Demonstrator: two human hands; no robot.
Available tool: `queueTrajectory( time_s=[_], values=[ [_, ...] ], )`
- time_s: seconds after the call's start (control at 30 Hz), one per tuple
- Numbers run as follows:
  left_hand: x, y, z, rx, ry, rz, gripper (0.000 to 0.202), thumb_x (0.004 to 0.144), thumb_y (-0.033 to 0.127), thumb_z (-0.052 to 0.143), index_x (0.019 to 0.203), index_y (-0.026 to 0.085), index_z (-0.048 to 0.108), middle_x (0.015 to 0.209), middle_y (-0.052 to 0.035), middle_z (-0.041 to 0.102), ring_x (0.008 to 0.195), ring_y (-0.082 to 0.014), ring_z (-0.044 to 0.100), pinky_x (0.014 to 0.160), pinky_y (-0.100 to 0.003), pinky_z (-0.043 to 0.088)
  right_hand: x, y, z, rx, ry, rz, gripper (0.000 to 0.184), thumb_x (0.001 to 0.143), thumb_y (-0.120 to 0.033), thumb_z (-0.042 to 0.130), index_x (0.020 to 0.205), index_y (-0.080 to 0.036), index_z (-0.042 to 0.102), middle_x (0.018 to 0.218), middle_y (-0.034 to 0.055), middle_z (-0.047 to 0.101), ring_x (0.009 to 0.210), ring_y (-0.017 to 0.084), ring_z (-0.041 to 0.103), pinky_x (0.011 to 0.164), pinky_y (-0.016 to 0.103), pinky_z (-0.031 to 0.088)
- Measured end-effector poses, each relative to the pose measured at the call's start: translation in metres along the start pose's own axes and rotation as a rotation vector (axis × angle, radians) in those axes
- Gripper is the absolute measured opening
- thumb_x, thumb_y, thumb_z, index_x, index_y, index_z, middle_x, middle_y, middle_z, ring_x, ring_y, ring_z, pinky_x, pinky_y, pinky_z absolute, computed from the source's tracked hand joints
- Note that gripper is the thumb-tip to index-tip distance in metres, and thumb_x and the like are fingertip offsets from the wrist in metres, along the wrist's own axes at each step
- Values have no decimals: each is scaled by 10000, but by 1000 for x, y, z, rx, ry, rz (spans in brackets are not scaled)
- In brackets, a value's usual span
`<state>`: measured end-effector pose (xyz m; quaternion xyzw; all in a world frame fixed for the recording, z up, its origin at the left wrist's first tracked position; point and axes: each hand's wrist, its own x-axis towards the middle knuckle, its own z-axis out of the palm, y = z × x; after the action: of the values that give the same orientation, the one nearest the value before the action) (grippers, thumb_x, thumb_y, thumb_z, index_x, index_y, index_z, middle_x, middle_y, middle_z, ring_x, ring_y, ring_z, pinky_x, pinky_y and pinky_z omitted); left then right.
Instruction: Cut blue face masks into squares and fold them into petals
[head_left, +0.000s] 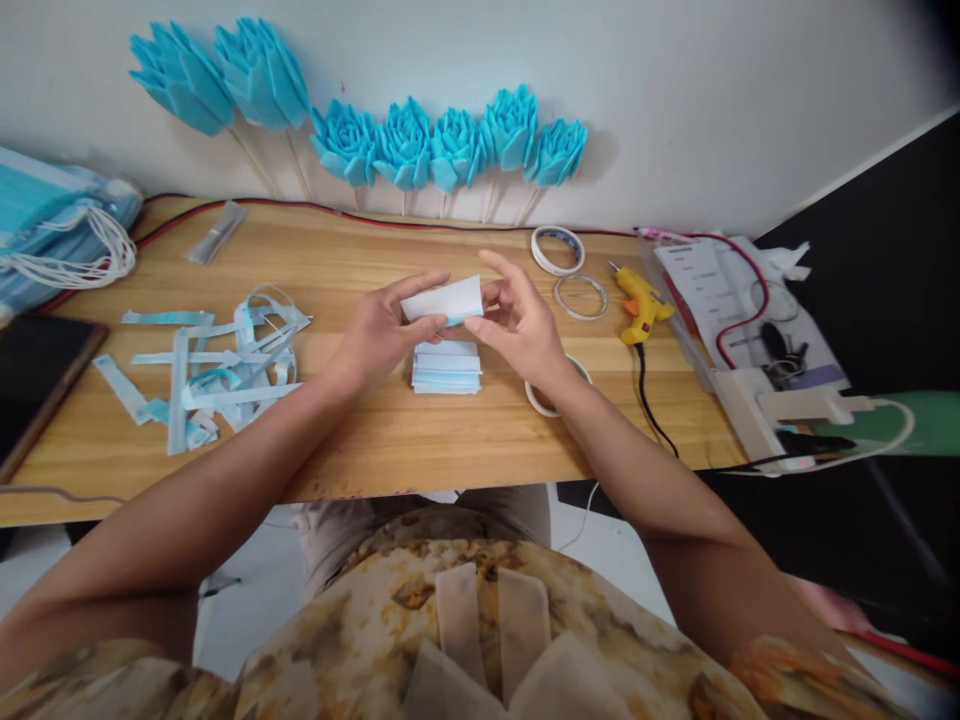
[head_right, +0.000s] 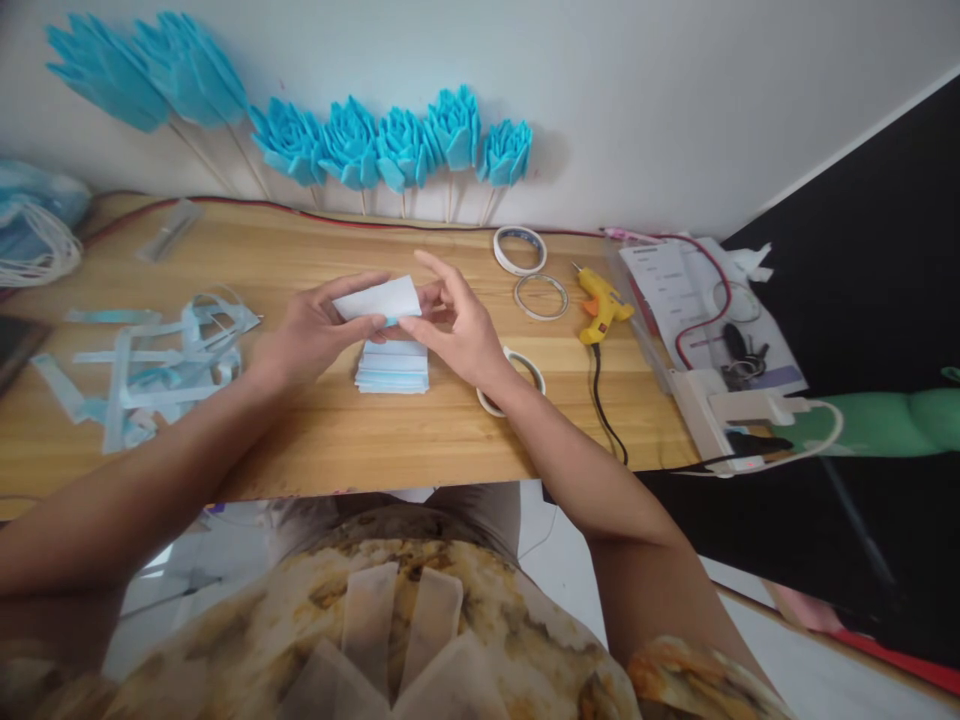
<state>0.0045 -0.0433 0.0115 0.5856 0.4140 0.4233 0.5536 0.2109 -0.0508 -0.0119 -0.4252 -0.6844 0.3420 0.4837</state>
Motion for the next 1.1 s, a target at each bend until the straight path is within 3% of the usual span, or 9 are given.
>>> queueTrajectory(
  time_s=[0.17,0.27,0.37,0.53,0.63,0.73,0.9,1.1],
  values=[
    [1,-1,0,73,-8,67,547,780,216,799,1316,179,695,1244,-103,747,898,-219,758,811,-347,622,-2,0,-1,27,-71,90,540,891,-381,700,1407,-267,588,1045,25,735,941,191,707,886,366,614],
    [2,-3,-1,31,31,98,548,785,194,791,1321,163,681,1085,-83,786,865,-205,746,811,-339,615,-3,-1,-1,71,-89,123,515,879,-372,700,1371,-236,633,1142,46,750,1029,206,704,951,379,589],
    [3,-4,-2,-68,74,94,567,784,198,806,1333,171,666,947,-55,790,821,-197,738,789,-328,603,-3,-1,1,80,-94,141,516,864,-376,710,1357,-238,648,1101,39,762,979,201,702,920,376,588],
    [5,-5,0,-255,51,67,642,729,318,897,1324,249,667,969,-41,787,955,-235,739,823,-326,574,-2,2,1,62,-61,121,487,864,-409,719,1323,-258,662,1054,25,755,901,191,690,859,372,590],
    [5,-5,0,-275,-70,49,557,734,438,890,1226,235,727,1038,-62,786,1036,-254,719,844,-324,555,-2,4,0,84,-14,99,507,854,-457,733,1315,-263,657,1020,22,750,898,189,683,849,370,590],
    [4,-5,-2,-165,-129,3,394,792,514,823,1020,194,793,985,-68,791,997,-248,712,868,-333,540,-2,5,2,90,-5,97,517,848,-496,744,1304,-267,658,979,16,744,878,182,674,829,360,586],
    [1,-3,-3,3,16,-63,334,779,513,817,726,187,774,800,-41,770,844,-223,694,813,-328,527,-3,1,4,106,-33,100,481,847,-480,752,1266,-255,679,963,10,743,841,165,658,787,331,567],
    [2,-4,-1,-116,29,-89,356,746,526,829,694,181,758,796,-59,771,819,-209,696,848,-344,541,-2,-2,3,110,-55,141,456,838,-436,751,1247,-247,688,906,1,731,839,174,656,781,330,562]
  ],
)
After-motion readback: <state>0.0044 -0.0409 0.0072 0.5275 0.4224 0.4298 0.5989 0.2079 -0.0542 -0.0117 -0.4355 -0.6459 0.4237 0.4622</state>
